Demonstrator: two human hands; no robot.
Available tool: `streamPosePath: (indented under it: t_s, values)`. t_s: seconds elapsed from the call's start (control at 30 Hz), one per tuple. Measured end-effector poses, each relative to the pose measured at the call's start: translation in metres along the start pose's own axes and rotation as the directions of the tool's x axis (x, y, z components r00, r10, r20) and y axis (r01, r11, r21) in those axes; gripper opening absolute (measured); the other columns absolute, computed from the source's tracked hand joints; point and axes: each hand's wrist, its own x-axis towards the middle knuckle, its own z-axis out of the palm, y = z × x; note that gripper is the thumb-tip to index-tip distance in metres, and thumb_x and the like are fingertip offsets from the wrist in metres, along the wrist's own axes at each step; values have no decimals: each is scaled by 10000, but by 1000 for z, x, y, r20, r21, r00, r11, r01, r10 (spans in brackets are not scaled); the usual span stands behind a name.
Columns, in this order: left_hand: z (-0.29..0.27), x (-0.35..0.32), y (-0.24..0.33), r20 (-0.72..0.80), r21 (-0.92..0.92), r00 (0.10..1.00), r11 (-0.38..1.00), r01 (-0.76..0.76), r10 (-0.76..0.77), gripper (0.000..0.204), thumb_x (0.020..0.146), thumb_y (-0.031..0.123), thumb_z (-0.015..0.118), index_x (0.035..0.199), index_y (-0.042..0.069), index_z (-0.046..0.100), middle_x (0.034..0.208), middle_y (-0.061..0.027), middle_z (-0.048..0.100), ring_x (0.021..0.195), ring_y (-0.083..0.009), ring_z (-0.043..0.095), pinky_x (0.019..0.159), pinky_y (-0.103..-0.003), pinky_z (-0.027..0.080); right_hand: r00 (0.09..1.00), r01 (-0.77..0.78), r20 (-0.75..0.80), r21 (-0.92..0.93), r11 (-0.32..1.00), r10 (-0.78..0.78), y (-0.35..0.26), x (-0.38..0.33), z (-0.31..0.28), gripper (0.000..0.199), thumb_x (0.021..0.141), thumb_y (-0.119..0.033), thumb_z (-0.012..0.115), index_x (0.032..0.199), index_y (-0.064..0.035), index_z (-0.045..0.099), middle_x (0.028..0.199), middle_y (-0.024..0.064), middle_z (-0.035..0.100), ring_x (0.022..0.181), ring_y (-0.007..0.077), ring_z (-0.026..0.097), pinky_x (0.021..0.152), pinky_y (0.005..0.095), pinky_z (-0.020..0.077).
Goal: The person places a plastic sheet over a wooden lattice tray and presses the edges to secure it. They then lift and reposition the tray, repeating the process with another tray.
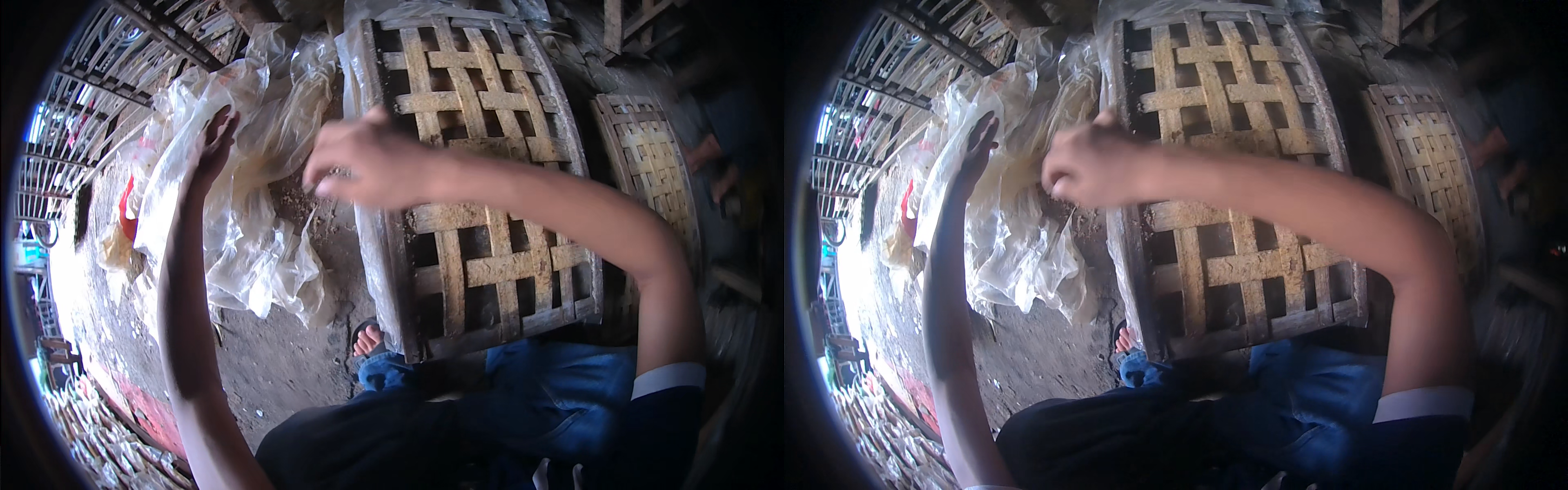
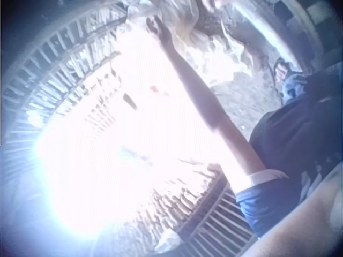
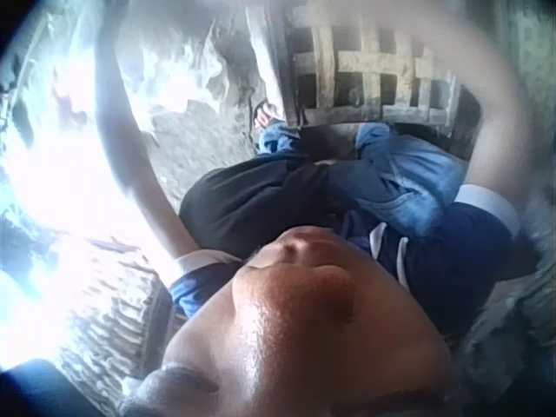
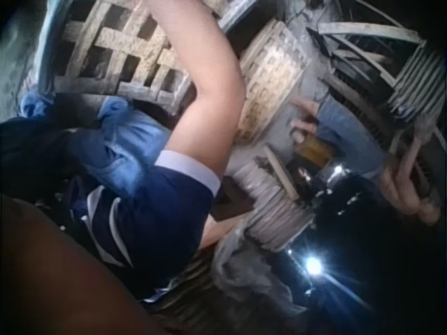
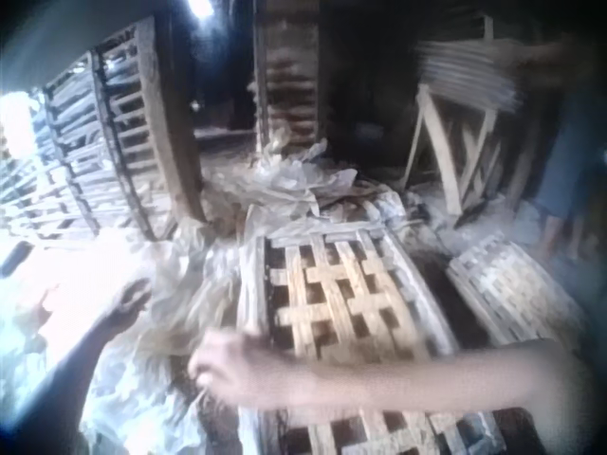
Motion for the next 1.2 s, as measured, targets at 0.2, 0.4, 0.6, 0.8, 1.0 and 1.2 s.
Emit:
streamPosePath:
  t_s: [0.2,0.4,0.6,0.8,1.0,1.2]
  values:
    - [33,3,25,127,268,980,946,-181,151,569,965,409,618,1423,84,527,1378,-209,571,1256,-375,567,1049,-435,462,984,-128,-139,-150,980,108,73,-67,-43,169,871,-228,748,966,-99,696,959,37,626,1008,180,597,957,368,450]
    - [54,9,46,231,375,928,853,-362,292,552,962,371,615,1439,114,509,1377,-154,570,1241,-352,574,1045,-443,473,977,-171,-167,-222,960,135,78,-94,-32,220,835,-281,789,954,-120,697,978,15,613,1016,190,582,945,381,392]
    - [62,5,65,333,495,877,728,-475,346,551,951,314,656,1456,178,484,1395,-127,551,1261,-335,563,1055,-450,469,967,-212,-184,-198,957,176,72,-83,-25,206,831,-306,792,916,-137,709,919,-16,620,982,175,554,938,399,321]
    - [61,-2,59,357,558,876,679,-478,324,574,927,270,681,1461,197,484,1418,-119,534,1291,-326,540,1058,-462,466,952,-298,-124,-192,935,278,68,-82,-26,188,844,-278,785,893,-122,693,907,-19,605,943,174,536,946,407,298]
    - [53,-1,44,368,531,883,714,-456,291,614,904,227,696,1473,200,467,1408,-125,528,1299,-340,531,1060,-467,462,966,-254,-24,-291,923,258,53,-74,-33,156,912,-254,698,909,-98,693,912,41,632,994,190,557,995,433,322]
    - [50,10,40,365,529,884,715,-456,294,617,903,211,689,1474,188,459,1409,-135,514,1286,-351,535,1053,-460,466,991,48,-132,148,988,-28,4,-43,-2,141,961,-154,612,968,-35,688,926,110,650,851,178,624,809,371,565]
